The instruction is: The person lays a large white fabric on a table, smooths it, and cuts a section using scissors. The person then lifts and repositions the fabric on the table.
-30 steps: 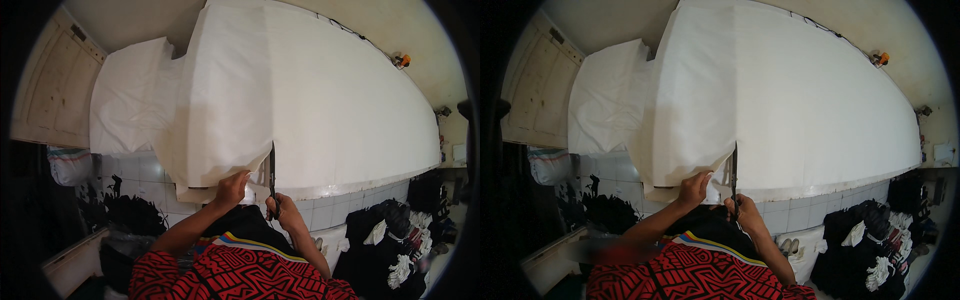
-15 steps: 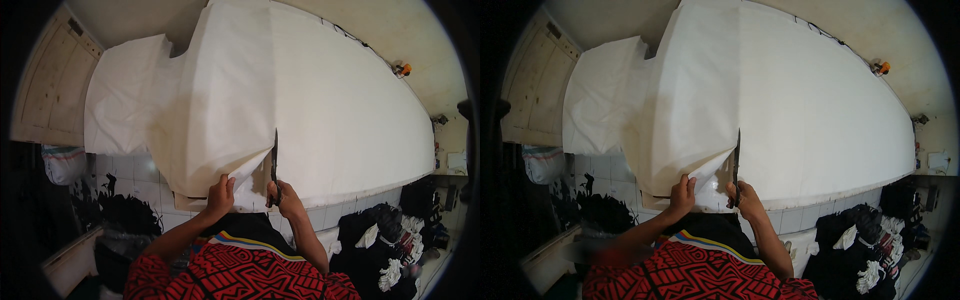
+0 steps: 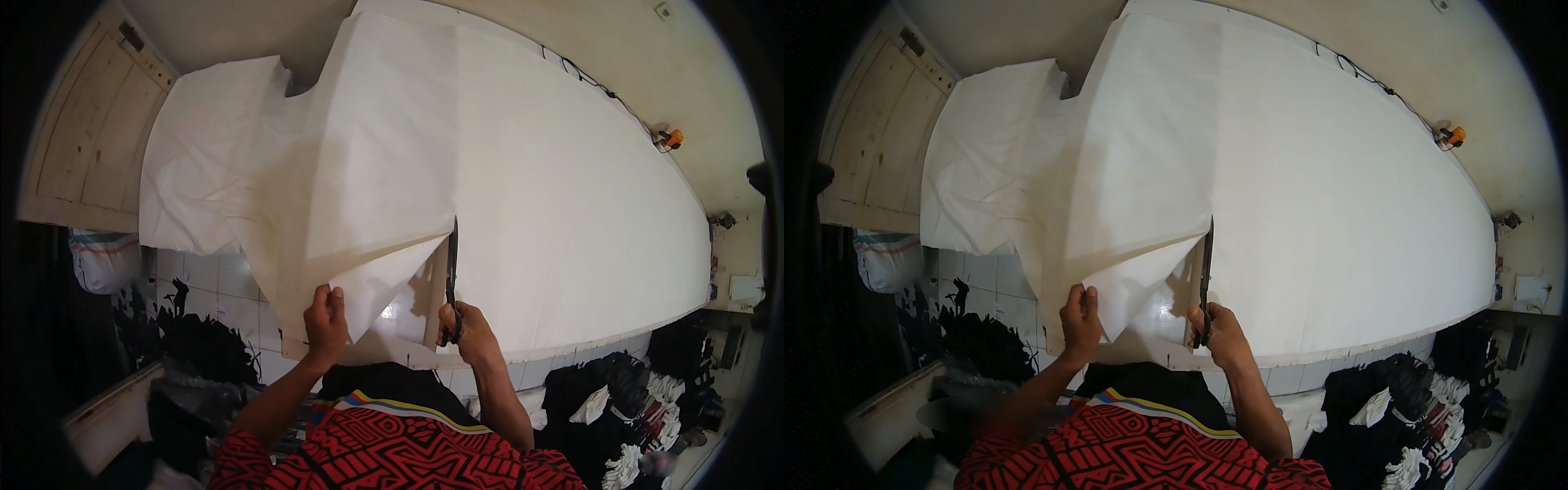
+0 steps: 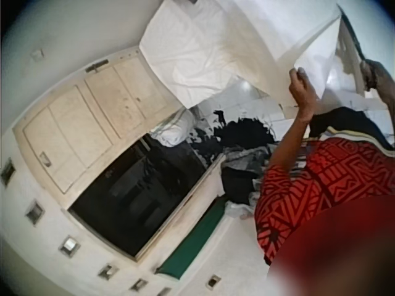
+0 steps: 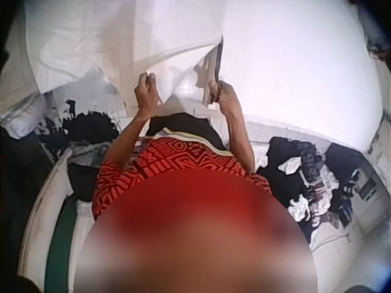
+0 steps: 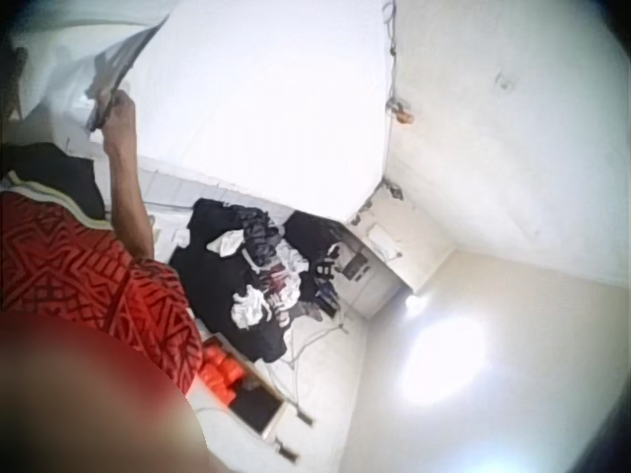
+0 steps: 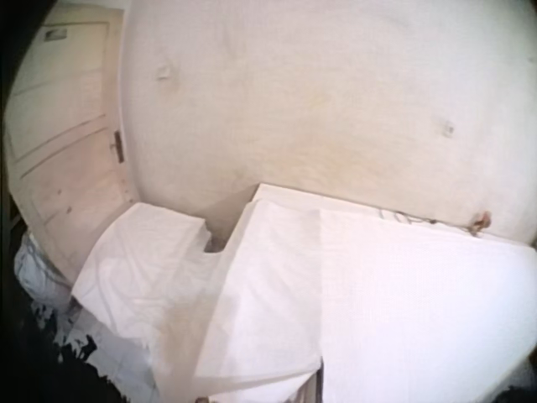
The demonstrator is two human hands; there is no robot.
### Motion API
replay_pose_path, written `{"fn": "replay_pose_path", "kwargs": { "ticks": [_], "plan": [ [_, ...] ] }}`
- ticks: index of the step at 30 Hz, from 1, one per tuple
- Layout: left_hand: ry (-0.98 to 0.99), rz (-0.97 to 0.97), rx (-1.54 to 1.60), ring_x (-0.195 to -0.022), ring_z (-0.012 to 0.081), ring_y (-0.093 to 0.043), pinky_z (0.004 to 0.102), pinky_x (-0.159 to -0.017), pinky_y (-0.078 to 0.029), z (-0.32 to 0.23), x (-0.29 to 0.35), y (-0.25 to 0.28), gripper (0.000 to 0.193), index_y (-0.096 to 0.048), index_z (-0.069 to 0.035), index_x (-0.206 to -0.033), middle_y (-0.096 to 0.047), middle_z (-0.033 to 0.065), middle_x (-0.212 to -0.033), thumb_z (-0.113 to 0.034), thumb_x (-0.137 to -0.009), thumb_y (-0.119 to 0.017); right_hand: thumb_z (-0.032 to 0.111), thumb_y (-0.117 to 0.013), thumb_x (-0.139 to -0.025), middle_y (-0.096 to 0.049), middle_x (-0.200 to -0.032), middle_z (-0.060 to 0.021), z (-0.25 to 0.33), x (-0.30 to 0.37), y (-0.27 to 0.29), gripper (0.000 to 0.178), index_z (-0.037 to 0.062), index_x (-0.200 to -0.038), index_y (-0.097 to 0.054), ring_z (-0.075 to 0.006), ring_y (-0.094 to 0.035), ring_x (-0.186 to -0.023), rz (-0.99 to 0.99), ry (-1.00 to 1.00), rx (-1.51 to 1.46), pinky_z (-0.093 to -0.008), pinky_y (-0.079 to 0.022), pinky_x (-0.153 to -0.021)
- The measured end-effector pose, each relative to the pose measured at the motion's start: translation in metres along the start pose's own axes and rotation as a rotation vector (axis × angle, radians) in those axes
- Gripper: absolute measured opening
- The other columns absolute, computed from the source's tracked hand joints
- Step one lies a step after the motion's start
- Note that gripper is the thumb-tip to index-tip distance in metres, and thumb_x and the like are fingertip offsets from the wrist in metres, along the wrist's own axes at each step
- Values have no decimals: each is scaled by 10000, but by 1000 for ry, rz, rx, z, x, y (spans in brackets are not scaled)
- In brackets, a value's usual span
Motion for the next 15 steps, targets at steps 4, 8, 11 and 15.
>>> {"fn": "replay_pose_path", "kwargs": {
  "ticks": [4,8,11,15],
  "plan": [
    [11,-87,262,-639,110,-594,293,-615,-501,15,-53,15,233,-663,2,-1161,-653,19,-772,-221,-1096,-651,705,-690,-966,-584,-735,-50,27,-16,7,750,-41,-1008,-615,-142,-607,-644,-16,234,-37,-316,-545,-621],
    [3,-256,238,-952,204,-724,328,-797,-563,34,-146,44,342,-640,-10,-1333,-764,96,-1046,-271,-1114,-609,708,-659,-984,-604,-766,-68,35,-29,10,728,-18,-981,-610,-154,-603,-673,-10,112,46,-317,-533,-654],
    [-132,-347,-234,-1268,318,-654,416,-1078,-497,42,-212,47,509,-578,-28,-1481,-714,177,-1329,-400,-1143,-499,729,-659,-969,-608,-747,-73,47,-37,13,744,-12,-938,-605,-164,-600,-653,3,142,34,-320,-519,-645],
    [131,70,-150,-1503,374,-485,437,-1273,-322,77,-244,21,688,-472,-51,-1614,-571,221,-1566,-542,-1146,-358,726,-730,-921,-602,-762,-74,60,-47,19,781,-44,-980,-615,-158,-616,-659,3,154,-14,-319,-543,-634]
  ]
}}
Point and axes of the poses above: each hand's wrist, its own x-axis away from the middle knuckle, its own y-axis out of the back of the hand, z = x × y, the point moved 5 cm from there along -x, towards the middle knuckle
